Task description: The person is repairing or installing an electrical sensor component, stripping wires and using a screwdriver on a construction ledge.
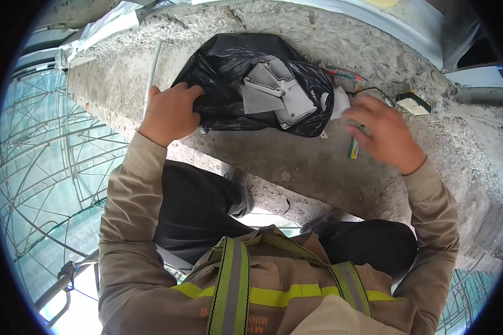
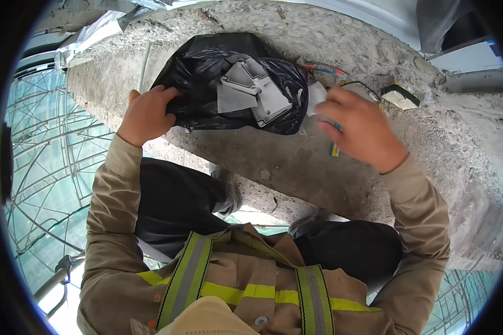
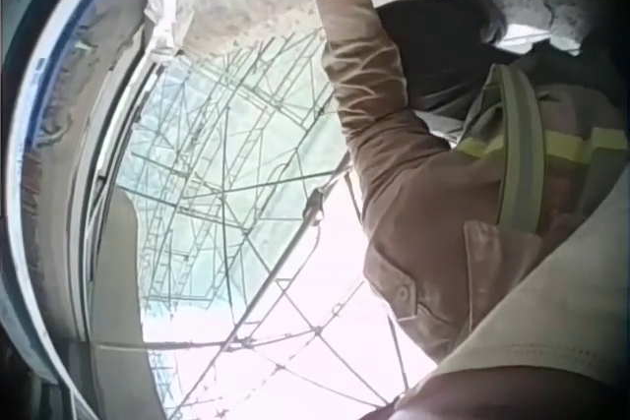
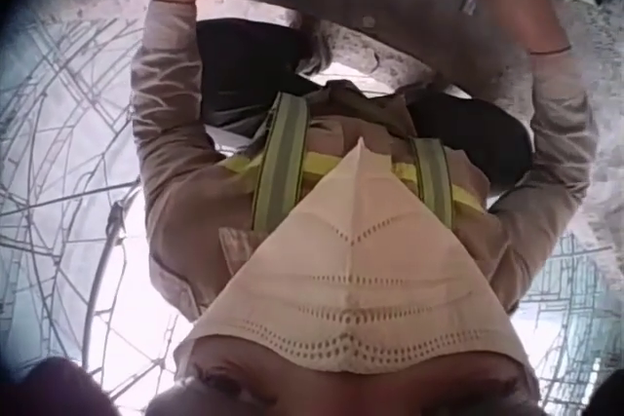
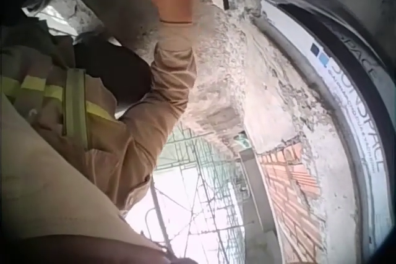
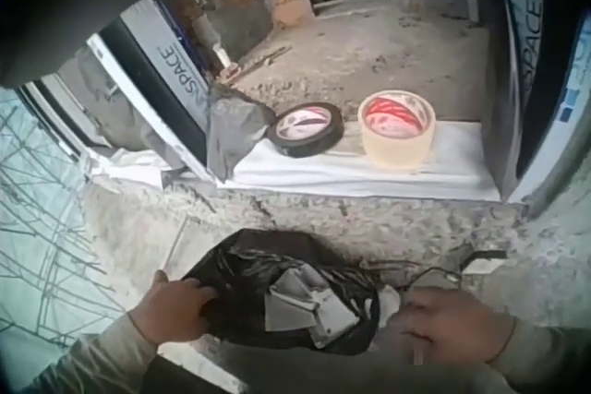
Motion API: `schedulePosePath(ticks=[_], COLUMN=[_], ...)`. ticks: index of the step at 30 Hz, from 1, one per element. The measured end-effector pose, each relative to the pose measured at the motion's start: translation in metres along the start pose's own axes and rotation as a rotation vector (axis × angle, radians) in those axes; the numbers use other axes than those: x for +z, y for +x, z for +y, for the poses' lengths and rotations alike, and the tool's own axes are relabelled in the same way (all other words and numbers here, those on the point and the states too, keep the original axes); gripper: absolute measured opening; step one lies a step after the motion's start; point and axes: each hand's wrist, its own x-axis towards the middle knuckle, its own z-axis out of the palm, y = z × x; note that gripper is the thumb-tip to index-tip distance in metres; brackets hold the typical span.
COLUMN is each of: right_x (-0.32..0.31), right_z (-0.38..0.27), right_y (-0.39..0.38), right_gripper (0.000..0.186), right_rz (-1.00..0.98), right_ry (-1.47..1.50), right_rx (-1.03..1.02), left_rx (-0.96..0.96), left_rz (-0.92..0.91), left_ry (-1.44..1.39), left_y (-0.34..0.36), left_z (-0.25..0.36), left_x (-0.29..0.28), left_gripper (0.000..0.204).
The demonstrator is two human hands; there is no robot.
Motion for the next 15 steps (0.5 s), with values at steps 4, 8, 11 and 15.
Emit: schedulePosePath(ticks=[4,8,11,15], right_x=[0.034,0.042,-0.001,-0.103], right_z=[-0.031,-0.030,-0.052,-0.071], right_y=[0.066,0.086,0.089,0.111], right_gripper=[0.037,0.028,0.022,0.022], right_rz=[0.067,-0.072,0.182,0.732], right_ry=[-0.091,-0.289,-0.226,-0.390], right_rx=[-0.096,-0.030,-0.136,-0.196], left_rx=[0.001,0.079,0.160,0.179], left_rz=[0.107,-0.116,0.022,0.176], left_ry=[-0.108,-0.356,-0.407,-0.522], left_y=[-0.005,-0.009,-0.015,-0.011], left_z=[-0.004,-0.022,-0.022,-0.016], left_x=[-0.003,0.001,-0.008,-0.031], left_gripper=[0.046,0.053,0.054,0.049])
